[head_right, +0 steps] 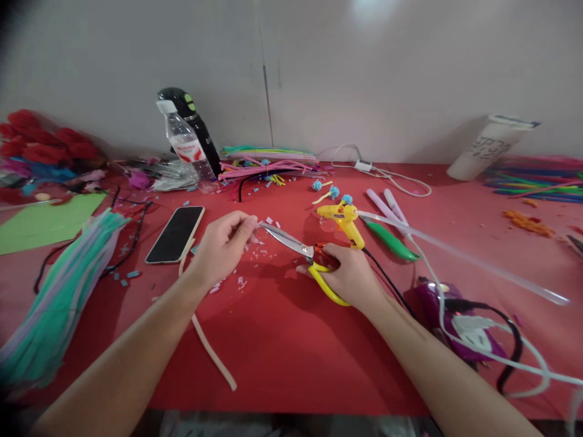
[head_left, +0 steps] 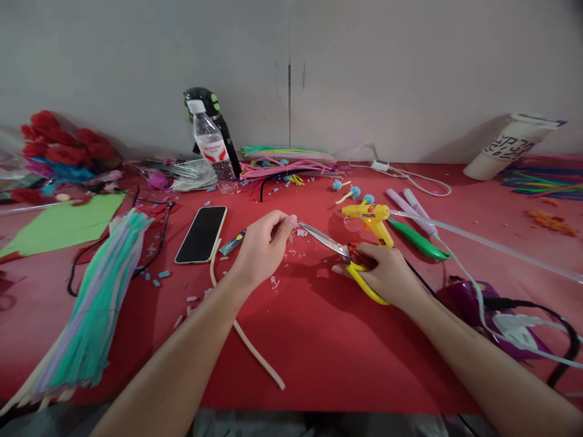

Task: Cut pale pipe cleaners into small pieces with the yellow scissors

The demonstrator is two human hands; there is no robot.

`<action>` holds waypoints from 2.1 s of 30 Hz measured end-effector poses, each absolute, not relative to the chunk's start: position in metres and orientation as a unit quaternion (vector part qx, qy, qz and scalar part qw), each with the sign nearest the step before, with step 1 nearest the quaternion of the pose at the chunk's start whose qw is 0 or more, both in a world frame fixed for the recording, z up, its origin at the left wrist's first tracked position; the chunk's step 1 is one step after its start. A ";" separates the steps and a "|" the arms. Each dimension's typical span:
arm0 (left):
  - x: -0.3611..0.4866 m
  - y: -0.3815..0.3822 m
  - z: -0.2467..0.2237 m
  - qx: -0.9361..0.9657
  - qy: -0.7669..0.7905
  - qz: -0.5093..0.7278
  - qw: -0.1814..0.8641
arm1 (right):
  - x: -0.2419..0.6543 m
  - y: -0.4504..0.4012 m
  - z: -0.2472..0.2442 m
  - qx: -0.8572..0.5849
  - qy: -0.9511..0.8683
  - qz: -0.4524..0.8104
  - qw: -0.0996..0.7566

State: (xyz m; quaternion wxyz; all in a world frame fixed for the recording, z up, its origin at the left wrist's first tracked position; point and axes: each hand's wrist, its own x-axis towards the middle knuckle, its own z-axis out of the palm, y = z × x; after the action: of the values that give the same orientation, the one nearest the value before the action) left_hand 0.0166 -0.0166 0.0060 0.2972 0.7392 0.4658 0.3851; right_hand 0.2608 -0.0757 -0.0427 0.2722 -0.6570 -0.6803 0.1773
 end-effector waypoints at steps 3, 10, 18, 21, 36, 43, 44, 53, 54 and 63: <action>0.017 -0.016 0.006 0.740 0.465 0.384 0.297 | 0.260 -0.075 -0.043 -0.658 -0.679 0.177 0.273; 0.017 -0.016 0.006 0.739 0.466 0.386 0.294 | 0.261 -0.075 -0.045 -0.650 -0.683 0.177 0.282; 0.016 -0.015 0.004 0.748 0.468 0.381 0.277 | 0.262 -0.075 -0.044 -0.647 -0.691 0.165 0.275; 0.016 -0.016 0.004 0.749 0.467 0.383 0.274 | 0.262 -0.075 -0.044 -0.650 -0.688 0.166 0.277; 0.016 -0.015 0.002 0.744 0.466 0.385 0.285 | 0.261 -0.076 -0.042 -0.651 -0.680 0.174 0.288; 0.016 -0.016 0.004 0.735 0.468 0.385 0.304 | 0.261 -0.075 -0.045 -0.658 -0.676 0.185 0.275; 0.017 -0.016 0.004 0.735 0.468 0.385 0.305 | 0.261 -0.075 -0.045 -0.658 -0.675 0.187 0.275; 0.015 -0.016 0.005 0.741 0.465 0.383 0.296 | 0.260 -0.076 -0.041 -0.663 -0.669 0.196 0.271; 0.015 -0.016 0.005 0.741 0.465 0.383 0.297 | 0.260 -0.075 -0.041 -0.663 -0.669 0.198 0.270; 0.016 -0.015 0.004 0.730 0.460 0.389 0.323 | 0.263 -0.074 -0.047 -0.656 -0.679 0.178 0.276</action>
State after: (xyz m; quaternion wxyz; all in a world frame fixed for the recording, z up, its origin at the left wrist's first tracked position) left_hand 0.0159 -0.0149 0.0044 0.3234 0.7300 0.4597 0.3888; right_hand 0.2634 -0.0744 -0.0467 0.2759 -0.6563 -0.6792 0.1785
